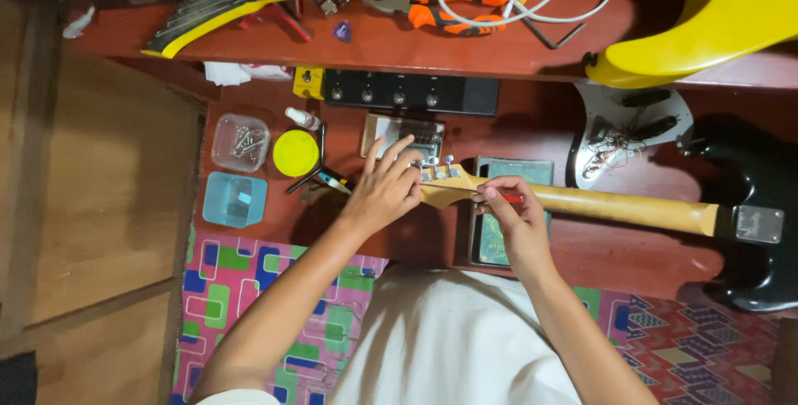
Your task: The person uses a red-handled screwdriver to adjust the tuning pegs on the headstock of a black electric guitar. They systematically turn each peg while holding the headstock, then briefly inspect the guitar neck.
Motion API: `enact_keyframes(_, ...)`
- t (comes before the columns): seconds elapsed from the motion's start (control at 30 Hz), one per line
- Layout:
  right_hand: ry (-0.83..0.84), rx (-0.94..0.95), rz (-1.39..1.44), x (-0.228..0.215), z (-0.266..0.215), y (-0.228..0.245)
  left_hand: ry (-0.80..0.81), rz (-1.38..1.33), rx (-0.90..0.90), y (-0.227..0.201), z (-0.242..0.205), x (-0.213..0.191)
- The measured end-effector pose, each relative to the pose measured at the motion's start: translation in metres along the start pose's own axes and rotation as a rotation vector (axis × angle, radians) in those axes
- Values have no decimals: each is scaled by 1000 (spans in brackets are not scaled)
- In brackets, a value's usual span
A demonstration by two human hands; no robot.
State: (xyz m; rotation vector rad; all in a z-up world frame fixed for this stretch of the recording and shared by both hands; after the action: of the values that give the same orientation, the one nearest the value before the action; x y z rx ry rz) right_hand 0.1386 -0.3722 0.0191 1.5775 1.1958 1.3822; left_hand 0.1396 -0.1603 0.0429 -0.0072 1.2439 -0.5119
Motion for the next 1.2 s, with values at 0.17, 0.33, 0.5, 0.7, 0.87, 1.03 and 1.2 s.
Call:
enact_keyframes(0.17, -14, -16, -27, -5, 1, -2, 15, 36, 108, -2, -2, 6)
enact_keyframes(0.33, 53, -89, -136, 4, 0, 14, 99, 9, 191, 5, -4, 9)
enact_keyframes(0.5, 28, -124, -172, -10, 0, 12, 268, 48, 272, -3, 16, 5)
enact_keyframes(0.7, -44, -150, -158, -22, -8, 15, 383, 188, 392, -9, 25, 24)
enact_keyframes(0.87, -115, -181, -136, -29, -17, 13, 350, 219, 360, -12, 21, 24)
enact_keyframes(1.03, -158, -184, -132, -30, -21, 17, 155, -25, 207, -12, 26, -6)
enact_keyframes(1.2, -219, -249, -170, -35, -20, 22, -27, -185, -29, -10, 6, -43)
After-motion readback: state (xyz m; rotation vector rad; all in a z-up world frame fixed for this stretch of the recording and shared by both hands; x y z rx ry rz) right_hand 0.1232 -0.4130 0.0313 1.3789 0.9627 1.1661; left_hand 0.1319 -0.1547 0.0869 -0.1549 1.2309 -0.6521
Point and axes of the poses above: each hand's wrist, its own z-axis towards the middle knuckle, its own x-axis out of the palm, y = z × x, the point moved 7 cm from there along z, towards the middle knuckle, and after that the axes turned 9 degrees about -x, right-handed, at the moved point
